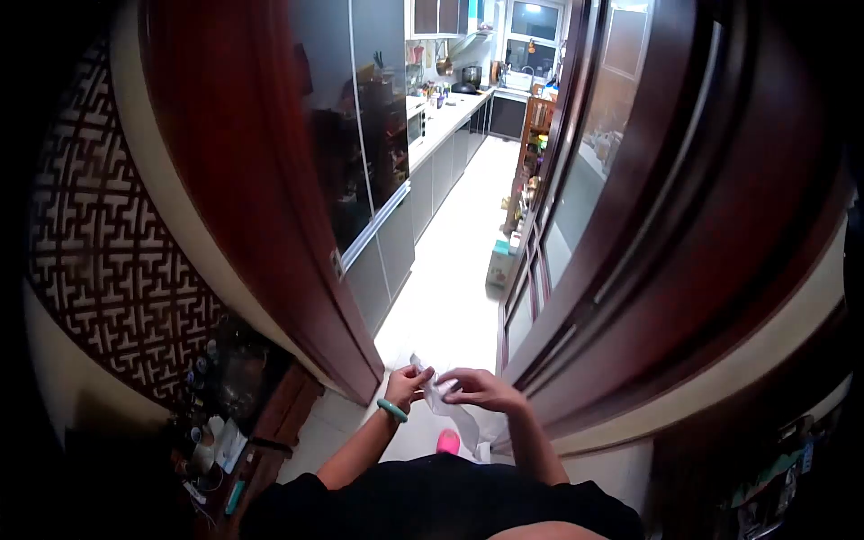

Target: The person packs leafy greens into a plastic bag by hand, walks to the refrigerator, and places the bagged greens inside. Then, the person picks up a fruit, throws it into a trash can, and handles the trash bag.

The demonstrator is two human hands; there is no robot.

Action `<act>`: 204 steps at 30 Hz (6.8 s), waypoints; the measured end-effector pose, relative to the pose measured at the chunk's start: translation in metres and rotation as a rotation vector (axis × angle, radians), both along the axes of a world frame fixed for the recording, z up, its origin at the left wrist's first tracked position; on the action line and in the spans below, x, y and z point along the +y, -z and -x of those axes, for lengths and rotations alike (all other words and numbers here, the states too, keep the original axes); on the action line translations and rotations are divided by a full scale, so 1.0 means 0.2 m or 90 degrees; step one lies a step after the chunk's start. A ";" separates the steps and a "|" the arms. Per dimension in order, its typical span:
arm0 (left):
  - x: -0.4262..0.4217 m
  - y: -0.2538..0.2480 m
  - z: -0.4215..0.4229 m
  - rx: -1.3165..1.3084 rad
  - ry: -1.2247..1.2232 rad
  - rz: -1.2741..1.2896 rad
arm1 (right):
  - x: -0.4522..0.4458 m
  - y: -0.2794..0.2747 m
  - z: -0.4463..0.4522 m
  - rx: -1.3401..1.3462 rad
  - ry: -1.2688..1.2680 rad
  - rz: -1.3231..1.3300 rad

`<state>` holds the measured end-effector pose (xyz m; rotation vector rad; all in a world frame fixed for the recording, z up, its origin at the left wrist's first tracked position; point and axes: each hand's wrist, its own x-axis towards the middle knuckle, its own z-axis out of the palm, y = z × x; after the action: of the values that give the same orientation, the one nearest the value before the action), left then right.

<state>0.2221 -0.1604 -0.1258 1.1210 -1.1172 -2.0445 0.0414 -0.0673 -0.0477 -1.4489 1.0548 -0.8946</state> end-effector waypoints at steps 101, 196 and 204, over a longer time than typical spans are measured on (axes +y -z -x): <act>-8.97 -0.74 6.67 -0.284 0.171 0.670 | -8.92 -0.37 6.67 0.291 0.496 0.127; -13.08 0.13 12.03 -0.114 0.557 0.698 | -12.02 0.97 12.43 0.419 1.044 -0.627; -13.06 0.14 12.03 -0.181 0.516 0.674 | -11.93 1.09 12.40 0.384 1.146 -0.444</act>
<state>-2.1839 -2.7731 -0.1543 0.4009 -2.6554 -1.3044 -2.4376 -2.4534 -0.2662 0.2229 2.8347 -0.9714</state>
